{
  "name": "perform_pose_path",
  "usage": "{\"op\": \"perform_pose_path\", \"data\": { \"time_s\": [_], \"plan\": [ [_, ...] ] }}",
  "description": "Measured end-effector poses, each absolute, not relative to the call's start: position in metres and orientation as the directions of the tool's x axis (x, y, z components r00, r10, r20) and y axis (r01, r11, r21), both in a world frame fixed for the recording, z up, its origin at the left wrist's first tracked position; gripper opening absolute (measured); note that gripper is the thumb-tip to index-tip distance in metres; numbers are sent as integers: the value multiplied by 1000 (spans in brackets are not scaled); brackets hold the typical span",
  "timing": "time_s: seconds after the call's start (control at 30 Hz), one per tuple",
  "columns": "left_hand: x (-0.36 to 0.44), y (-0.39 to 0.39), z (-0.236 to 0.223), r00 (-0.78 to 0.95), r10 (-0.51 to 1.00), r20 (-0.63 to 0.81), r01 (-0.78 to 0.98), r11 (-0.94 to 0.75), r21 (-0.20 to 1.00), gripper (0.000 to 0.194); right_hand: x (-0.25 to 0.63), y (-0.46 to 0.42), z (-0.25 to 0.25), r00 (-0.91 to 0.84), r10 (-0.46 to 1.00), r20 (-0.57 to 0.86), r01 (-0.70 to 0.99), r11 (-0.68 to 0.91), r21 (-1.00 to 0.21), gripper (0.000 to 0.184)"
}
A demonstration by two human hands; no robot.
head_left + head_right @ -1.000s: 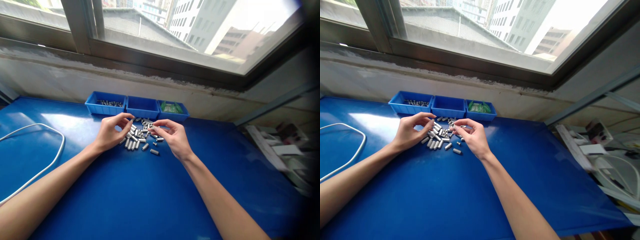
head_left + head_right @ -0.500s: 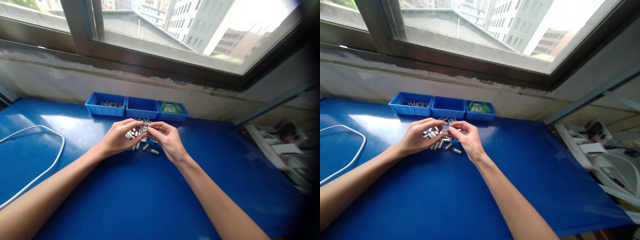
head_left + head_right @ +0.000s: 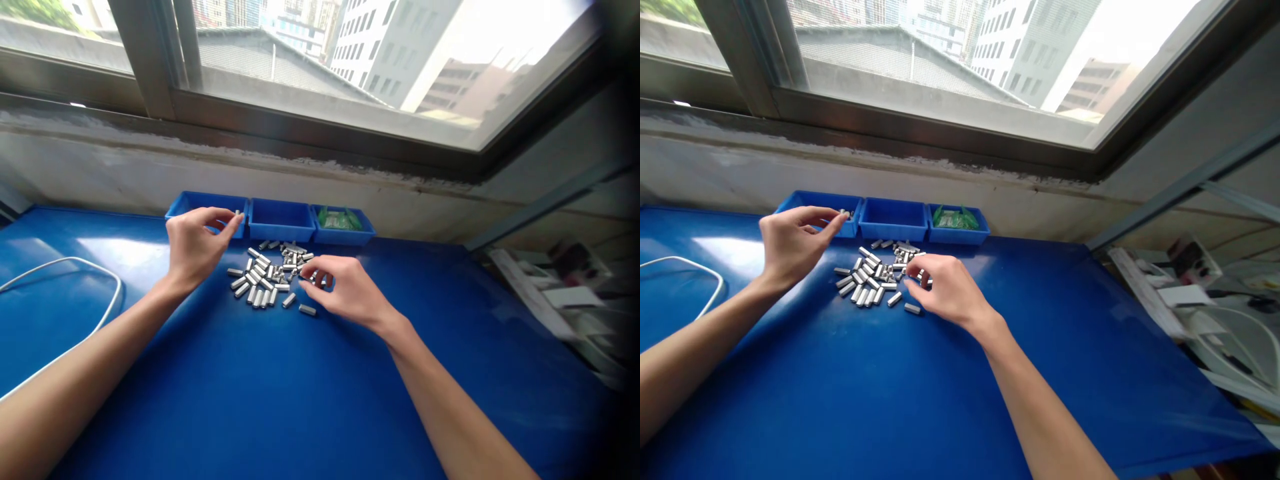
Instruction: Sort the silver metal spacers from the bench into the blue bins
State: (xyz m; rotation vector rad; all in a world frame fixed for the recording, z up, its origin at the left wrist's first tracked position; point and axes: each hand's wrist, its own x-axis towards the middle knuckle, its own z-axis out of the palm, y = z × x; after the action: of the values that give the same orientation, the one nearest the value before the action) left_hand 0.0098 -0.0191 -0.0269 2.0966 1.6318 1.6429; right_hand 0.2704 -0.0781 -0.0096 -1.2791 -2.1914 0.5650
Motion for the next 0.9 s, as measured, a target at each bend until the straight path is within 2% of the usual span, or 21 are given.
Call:
{"op": "perform_pose_path", "data": {
  "time_s": [0.07,0.17,0.27,0.43,0.53,0.63,0.7,0.8,0.9],
  "plan": [
    [-3,-10,-28,-156,731,665,726,-372,579,20,275,-79,-9,-507,842,185,708,529,-469,10],
    [-15,-2,-33,-169,747,643,755,-321,572,21,274,-80,-11,-548,826,135,746,555,-369,19],
    [-16,0,-39,-117,742,661,763,-359,538,18,270,-80,-14,-550,827,121,755,554,-350,25],
    [-3,-8,-45,40,700,713,738,-502,451,18,266,-79,-16,-536,834,129,745,540,-391,27],
    [8,-17,-47,202,664,720,677,-626,388,20,265,-78,-19,-476,863,169,716,492,-495,24],
    [18,-26,-48,312,615,724,578,-728,369,20,264,-77,-21,-353,917,186,605,375,-703,15],
    [24,-31,-48,341,593,730,527,-763,374,18,262,-77,-22,-263,955,140,470,253,-845,9],
    [30,-36,-47,357,595,720,485,-777,402,19,259,-75,-23,-202,978,46,237,94,-967,18],
    [33,-39,-48,365,602,711,466,-779,420,20,256,-73,-26,-174,985,23,75,36,-997,32]
  ]
}}
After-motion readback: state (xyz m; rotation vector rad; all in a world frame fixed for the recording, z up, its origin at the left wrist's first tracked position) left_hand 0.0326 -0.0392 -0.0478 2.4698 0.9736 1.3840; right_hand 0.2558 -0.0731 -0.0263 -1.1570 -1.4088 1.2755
